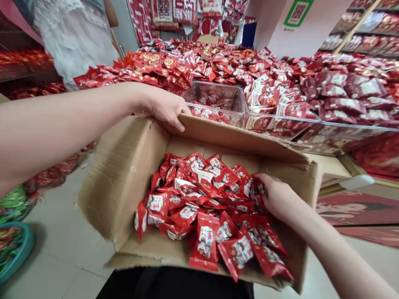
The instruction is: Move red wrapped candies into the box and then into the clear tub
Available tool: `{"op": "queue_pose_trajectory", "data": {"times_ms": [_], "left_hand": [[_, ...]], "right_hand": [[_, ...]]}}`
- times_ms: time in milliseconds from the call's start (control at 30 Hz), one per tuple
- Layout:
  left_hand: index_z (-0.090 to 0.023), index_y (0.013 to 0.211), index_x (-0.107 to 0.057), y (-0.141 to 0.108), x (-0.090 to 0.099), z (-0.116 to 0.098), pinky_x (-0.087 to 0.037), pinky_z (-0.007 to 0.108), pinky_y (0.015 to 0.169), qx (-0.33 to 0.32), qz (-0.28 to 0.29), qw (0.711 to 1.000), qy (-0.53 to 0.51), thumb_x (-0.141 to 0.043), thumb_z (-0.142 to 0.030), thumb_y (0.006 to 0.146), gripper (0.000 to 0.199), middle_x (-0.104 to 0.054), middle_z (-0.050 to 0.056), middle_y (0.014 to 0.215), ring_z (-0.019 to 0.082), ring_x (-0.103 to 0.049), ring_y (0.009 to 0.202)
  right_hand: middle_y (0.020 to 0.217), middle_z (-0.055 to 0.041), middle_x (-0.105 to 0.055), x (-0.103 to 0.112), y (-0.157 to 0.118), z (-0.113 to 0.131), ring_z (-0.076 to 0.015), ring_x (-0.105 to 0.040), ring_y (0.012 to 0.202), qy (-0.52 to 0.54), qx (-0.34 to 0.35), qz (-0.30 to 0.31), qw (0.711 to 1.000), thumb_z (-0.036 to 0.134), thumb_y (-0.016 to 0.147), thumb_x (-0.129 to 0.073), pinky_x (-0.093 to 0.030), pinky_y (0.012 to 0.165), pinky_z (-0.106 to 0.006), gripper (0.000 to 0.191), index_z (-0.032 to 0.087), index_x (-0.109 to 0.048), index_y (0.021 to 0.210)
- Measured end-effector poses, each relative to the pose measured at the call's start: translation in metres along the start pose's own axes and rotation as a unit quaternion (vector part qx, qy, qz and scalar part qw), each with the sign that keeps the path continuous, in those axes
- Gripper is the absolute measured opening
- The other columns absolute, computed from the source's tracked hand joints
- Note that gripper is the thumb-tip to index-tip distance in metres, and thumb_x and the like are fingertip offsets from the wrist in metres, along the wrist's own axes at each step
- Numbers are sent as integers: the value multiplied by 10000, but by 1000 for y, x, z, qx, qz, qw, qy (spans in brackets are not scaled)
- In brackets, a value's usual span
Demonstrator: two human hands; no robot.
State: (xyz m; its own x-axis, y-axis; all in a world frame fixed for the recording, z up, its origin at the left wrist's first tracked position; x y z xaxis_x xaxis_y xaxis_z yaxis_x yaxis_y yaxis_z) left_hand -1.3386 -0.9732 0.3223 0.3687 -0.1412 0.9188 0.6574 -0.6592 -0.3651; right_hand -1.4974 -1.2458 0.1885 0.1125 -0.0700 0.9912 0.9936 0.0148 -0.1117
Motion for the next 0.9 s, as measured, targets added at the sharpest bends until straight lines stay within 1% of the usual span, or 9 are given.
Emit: {"op": "queue_pose_trajectory", "data": {"times_ms": [133,267,433,500,600,667,767,867,900], "left_hand": [[-127,846,-652,3,-41,-3,-344,171,564,-39,10,999,-6,-643,-318,623,293,-590,-51,608,82,-502,580],[-121,886,-610,10,-68,3,-407,192,620,-56,-22,998,8,-581,-254,749,193,-618,-31,704,97,-529,651],[-130,905,-583,13,-81,3,-464,351,745,-73,-66,995,22,-482,-352,840,253,-604,31,869,155,-572,797],[-139,879,-600,9,-82,3,-451,357,747,-67,-92,993,19,-515,-337,815,224,-623,48,843,174,-578,809],[-163,832,-637,-1,-71,4,-442,303,684,-80,-121,989,-14,-521,-334,794,211,-661,56,789,192,-602,762],[-172,851,-640,-8,-50,3,-438,239,649,-100,-137,984,-50,-454,-327,832,243,-672,27,781,150,-609,718],[-157,919,-607,-5,-2,-1,-433,185,662,-116,-186,972,-84,-376,-286,872,269,-661,3,805,96,-598,710],[-153,952,-608,26,44,-5,-405,264,823,-83,-255,963,-39,-431,-223,844,219,-632,37,969,150,-564,893],[-145,962,-605,43,55,-5,-386,313,869,-54,-236,970,-16,-427,-210,849,221,-610,59,1014,179,-540,952]], "right_hand": [[1064,-137,-622,-10,-14,-12,-245,-588,970,23,22,81,996,121,662,-461,-450,864,-339,558,128,-472,1220],[1283,-108,-470,-35,-26,-16,-208,-456,1158,105,82,11,991,246,748,-438,-358,987,-350,566,167,-370,1305],[1230,-117,-517,-48,-33,-19,-238,-472,1139,113,45,-68,990,324,811,-367,-377,976,-391,434,182,-496,1201],[1134,-87,-592,-28,-27,-13,-240,-543,1047,129,53,-52,989,349,806,-389,-445,900,-379,367,245,-560,1113],[908,-38,-675,41,2,8,-221,-624,821,161,78,-61,982,397,808,-411,-509,706,-331,248,321,-630,893],[862,-48,-676,100,39,26,-225,-618,777,137,86,-153,975,380,785,-432,-487,701,-331,239,285,-646,835],[856,-47,-674,164,115,59,-209,-605,794,66,93,-171,979,292,779,-453,-449,747,-306,249,225,-662,895],[914,-49,-664,183,196,89,-210,-584,852,17,126,-106,986,207,739,-500,-424,776,-276,241,177,-666,911],[930,-64,-659,181,218,97,-226,-577,867,-3,118,-58,991,206,729,-519,-422,776,-286,241,164,-662,919]]}}
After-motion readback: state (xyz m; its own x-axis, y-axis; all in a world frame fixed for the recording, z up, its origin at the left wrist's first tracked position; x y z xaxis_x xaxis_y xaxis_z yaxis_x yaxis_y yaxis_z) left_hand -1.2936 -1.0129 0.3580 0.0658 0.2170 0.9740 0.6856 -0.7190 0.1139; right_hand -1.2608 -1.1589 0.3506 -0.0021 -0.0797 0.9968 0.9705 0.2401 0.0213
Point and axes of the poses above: each hand's wrist, its own y-axis towards the middle knuckle, its own x-axis out of the back of the hand, z = x × y, the point moved 2 cm from there along y, towards the middle knuckle
